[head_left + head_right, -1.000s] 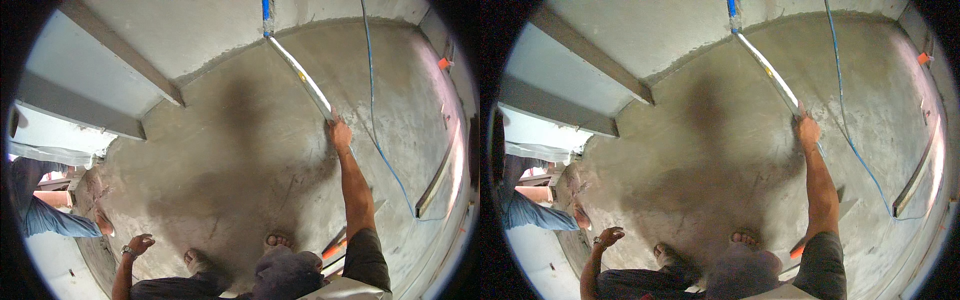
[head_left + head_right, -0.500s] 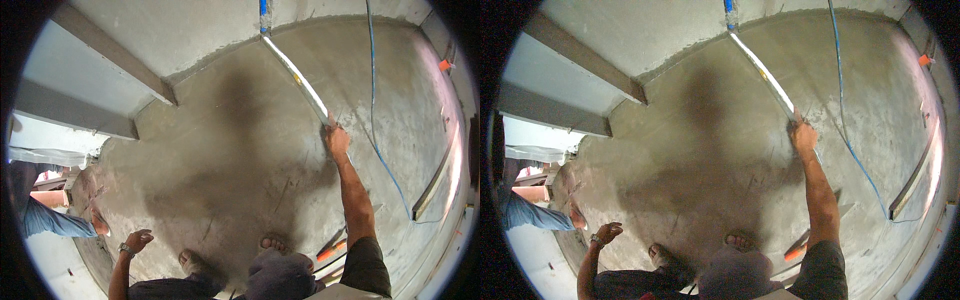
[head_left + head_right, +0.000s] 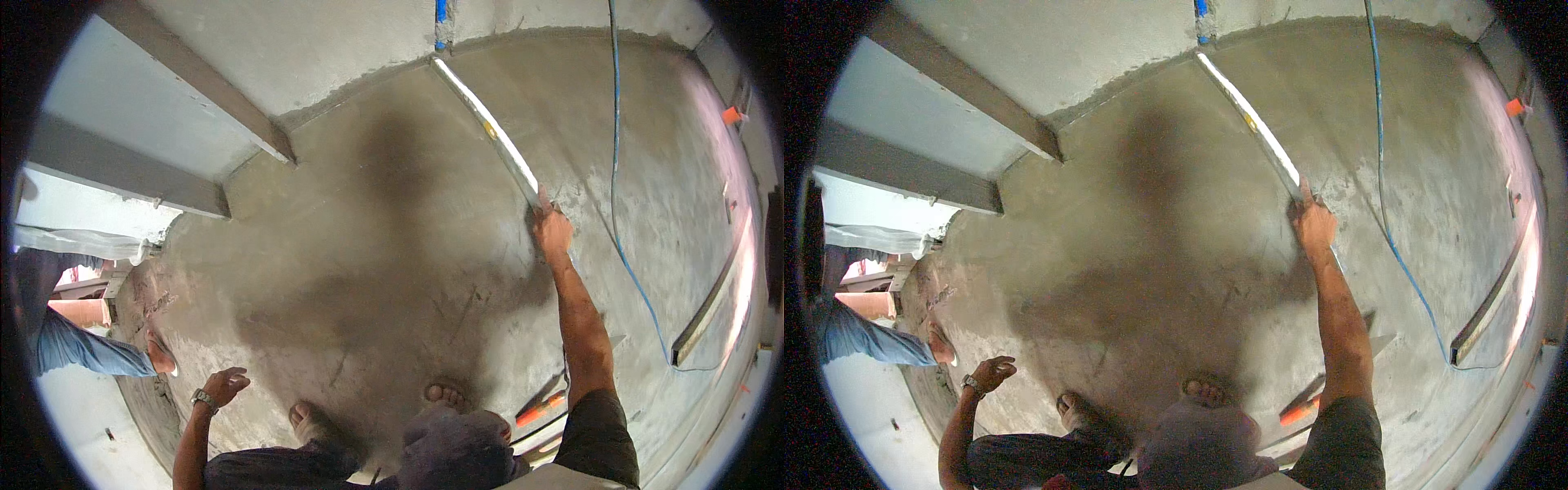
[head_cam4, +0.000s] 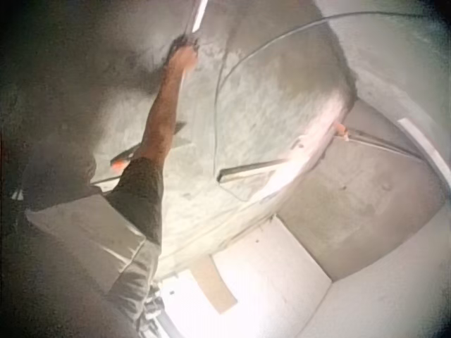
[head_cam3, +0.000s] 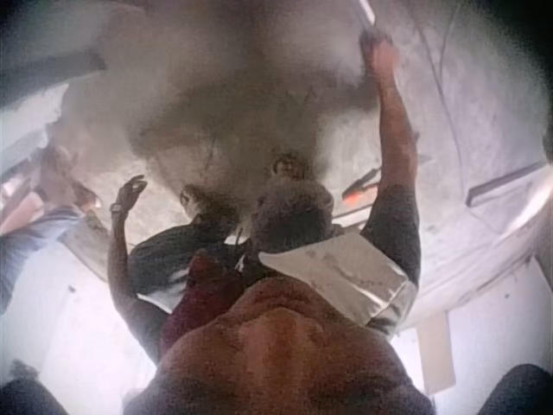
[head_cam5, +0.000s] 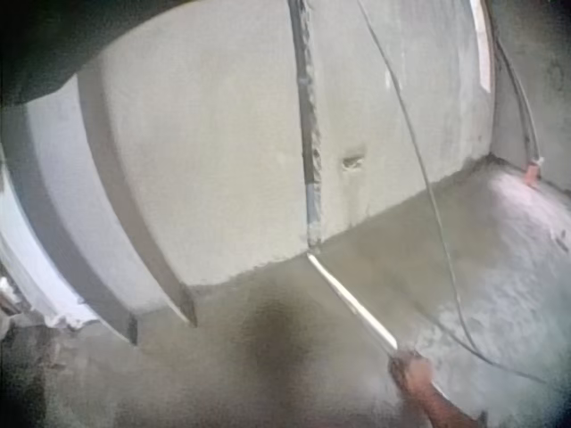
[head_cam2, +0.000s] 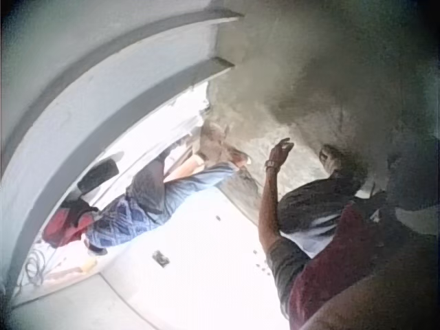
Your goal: The person uses a long straightedge to level wet concrete on a floor, repeatedly dragging the tool across the surface to smooth it. They also use a trowel to fill gaps and refine the edges near the walls.
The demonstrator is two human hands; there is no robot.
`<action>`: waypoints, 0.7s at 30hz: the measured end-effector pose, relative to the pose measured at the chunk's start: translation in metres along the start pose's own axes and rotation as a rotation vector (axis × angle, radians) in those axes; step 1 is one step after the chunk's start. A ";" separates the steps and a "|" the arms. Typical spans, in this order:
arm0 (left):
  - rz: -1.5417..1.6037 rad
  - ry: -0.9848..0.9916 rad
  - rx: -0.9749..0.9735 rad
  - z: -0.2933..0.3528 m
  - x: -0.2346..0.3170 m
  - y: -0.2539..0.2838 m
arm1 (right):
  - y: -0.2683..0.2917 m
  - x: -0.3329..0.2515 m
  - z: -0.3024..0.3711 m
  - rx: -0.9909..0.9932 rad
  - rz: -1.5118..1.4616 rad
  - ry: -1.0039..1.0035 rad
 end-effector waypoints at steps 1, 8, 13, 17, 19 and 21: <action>0.001 0.005 -0.002 0.002 -0.002 -0.002 | 0.004 -0.003 0.004 -0.006 -0.010 0.004; 0.041 -0.053 0.000 0.006 0.015 -0.001 | 0.003 -0.003 0.011 -0.042 -0.011 0.009; 0.015 -0.024 -0.002 0.007 0.007 -0.004 | -0.007 -0.004 0.007 -0.096 0.026 0.000; 0.057 -0.050 0.003 0.006 0.006 -0.003 | -0.005 -0.007 0.010 -0.109 0.005 0.004; 0.018 -0.027 -0.005 0.004 0.002 -0.004 | -0.006 -0.010 0.005 -0.105 -0.006 0.040; 0.020 -0.027 -0.013 0.005 0.002 -0.006 | -0.010 -0.007 0.012 -0.103 -0.006 0.040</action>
Point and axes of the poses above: each hand's wrist, its own z-axis away from the middle knuckle, its own y-axis out of the back of the hand, x = y × z, the point moved 8 cm from there along -z, towards the middle knuckle, and after that the axes turned 11 degrees about z, right-handed, at the moved point
